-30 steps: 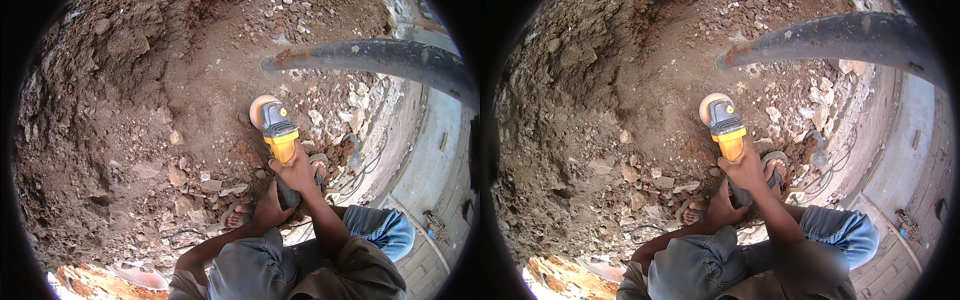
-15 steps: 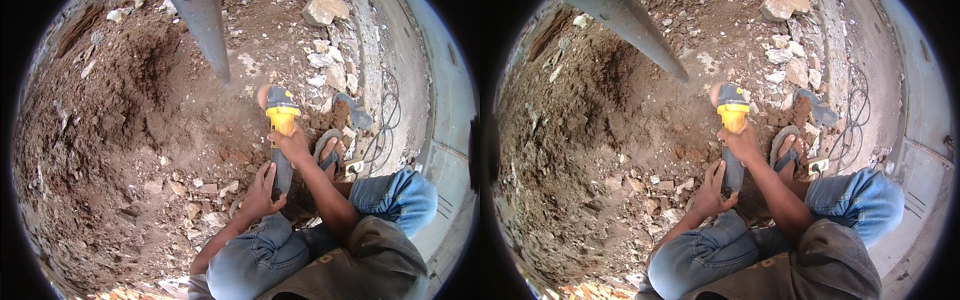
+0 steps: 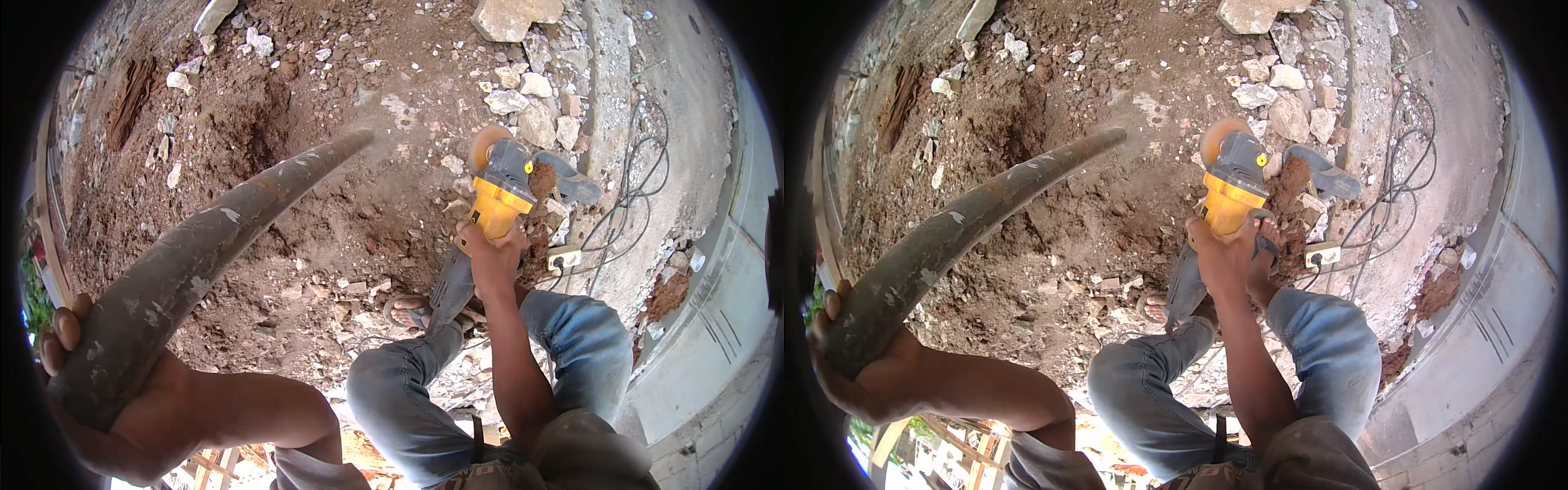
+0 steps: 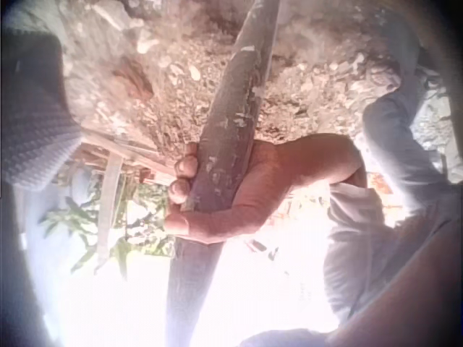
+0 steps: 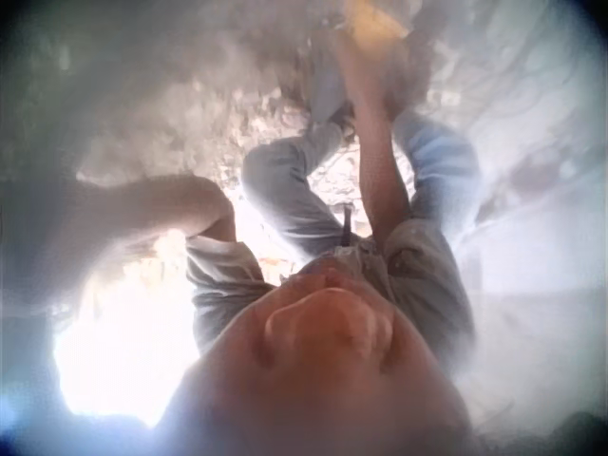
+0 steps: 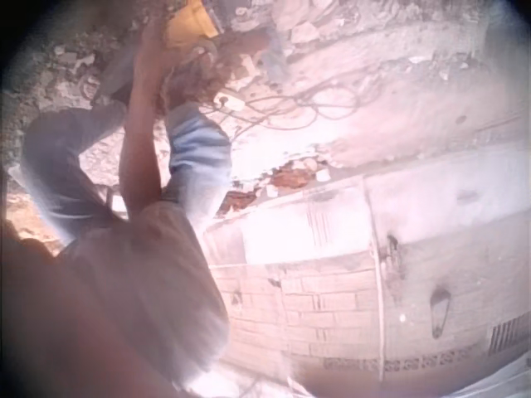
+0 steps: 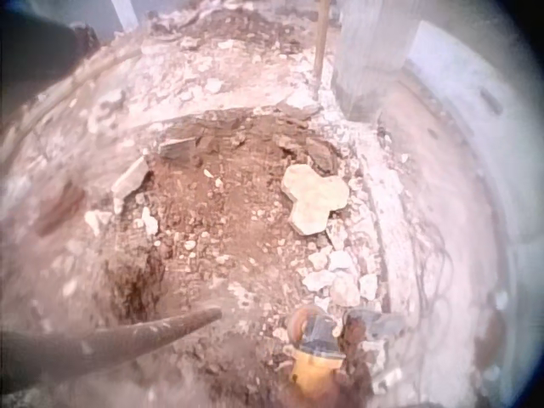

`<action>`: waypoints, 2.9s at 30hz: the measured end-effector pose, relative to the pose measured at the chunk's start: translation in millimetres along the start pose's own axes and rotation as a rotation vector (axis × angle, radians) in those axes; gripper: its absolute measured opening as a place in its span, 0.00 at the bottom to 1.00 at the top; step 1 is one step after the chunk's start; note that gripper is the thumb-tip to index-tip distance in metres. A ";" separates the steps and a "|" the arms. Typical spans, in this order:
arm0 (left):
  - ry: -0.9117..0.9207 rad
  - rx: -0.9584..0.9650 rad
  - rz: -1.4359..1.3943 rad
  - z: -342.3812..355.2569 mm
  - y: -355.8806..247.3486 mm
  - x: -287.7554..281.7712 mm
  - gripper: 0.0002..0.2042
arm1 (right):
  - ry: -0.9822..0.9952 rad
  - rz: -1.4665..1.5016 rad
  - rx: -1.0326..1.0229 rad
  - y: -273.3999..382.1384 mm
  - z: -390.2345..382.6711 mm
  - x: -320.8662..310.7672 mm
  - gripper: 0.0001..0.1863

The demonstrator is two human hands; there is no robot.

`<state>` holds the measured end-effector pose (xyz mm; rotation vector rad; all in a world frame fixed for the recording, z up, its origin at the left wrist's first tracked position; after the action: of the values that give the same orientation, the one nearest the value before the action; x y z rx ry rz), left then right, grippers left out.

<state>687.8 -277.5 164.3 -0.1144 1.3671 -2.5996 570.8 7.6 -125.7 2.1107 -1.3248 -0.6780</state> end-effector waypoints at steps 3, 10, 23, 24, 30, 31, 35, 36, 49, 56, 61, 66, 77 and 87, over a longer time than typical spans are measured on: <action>0.110 -0.084 -0.110 0.3 8.5 -26.7 0.16 | -0.077 -0.049 0.074 34.5 -5.5 -21.4 0.24; 0.159 -0.150 -0.253 -25.0 -6.8 -22.3 0.16 | -0.173 -0.138 0.129 102.5 5.2 -58.5 0.24; 0.139 -0.291 -0.065 -35.4 -23.7 5.7 0.18 | -0.170 -0.399 0.265 106.0 23.0 -108.2 0.24; 0.156 -0.337 -0.073 -31.7 -24.3 5.0 0.16 | -0.167 -0.466 0.256 108.1 25.5 -107.1 0.24; 0.126 -0.385 -0.143 -27.2 -21.1 -2.9 0.09 | -0.195 -0.518 0.253 107.7 32.3 -95.1 0.30; 0.138 -0.370 -0.157 -27.4 -19.8 -4.6 0.08 | -0.172 -0.531 0.238 104.2 34.7 -96.5 0.31; 0.153 -0.306 -0.177 -28.0 -16.1 -6.5 0.08 | -0.078 -0.569 0.228 96.7 41.5 -94.3 0.34; 0.147 -0.292 -0.175 -28.8 -15.1 -5.6 0.07 | -0.057 -0.578 0.238 98.1 39.9 -91.9 0.34; 0.102 -0.481 0.270 -32.8 -40.3 18.4 0.20 | -0.007 -0.442 0.176 87.6 44.1 -70.0 0.27; 0.130 -0.324 -0.224 -34.3 -12.5 -14.8 0.22 | -0.001 -0.216 0.193 61.7 17.8 -86.4 0.27; 0.256 -0.278 -0.368 -22.5 1.9 -31.2 0.21 | 0.006 -0.153 0.156 59.0 5.4 -103.6 0.24; 0.044 -0.173 -0.124 -23.8 21.9 -17.6 0.16 | 0.102 -0.213 0.129 46.8 -3.5 -119.7 0.20; 0.364 -0.340 0.047 -161.5 -48.0 -39.5 0.19 | 0.428 -0.448 0.017 14.0 -80.0 -98.9 0.19; 0.294 -1.360 0.417 -376.5 -154.0 -220.4 0.39 | 0.534 -0.601 0.241 -41.7 -129.6 -90.9 0.16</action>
<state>820.4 158.1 82.4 0.3287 2.6153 -1.0192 648.8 129.7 -49.4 2.6607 -0.4971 -0.1376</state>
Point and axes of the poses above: each hand's wrist, its own z-axis towards the middle knuckle, its own x-axis out of the palm, y = z × x, the point moved 4 cm from there along z, towards the middle knuckle, and after that the axes turned 5 degrees about -z, right-handed, at the moved point
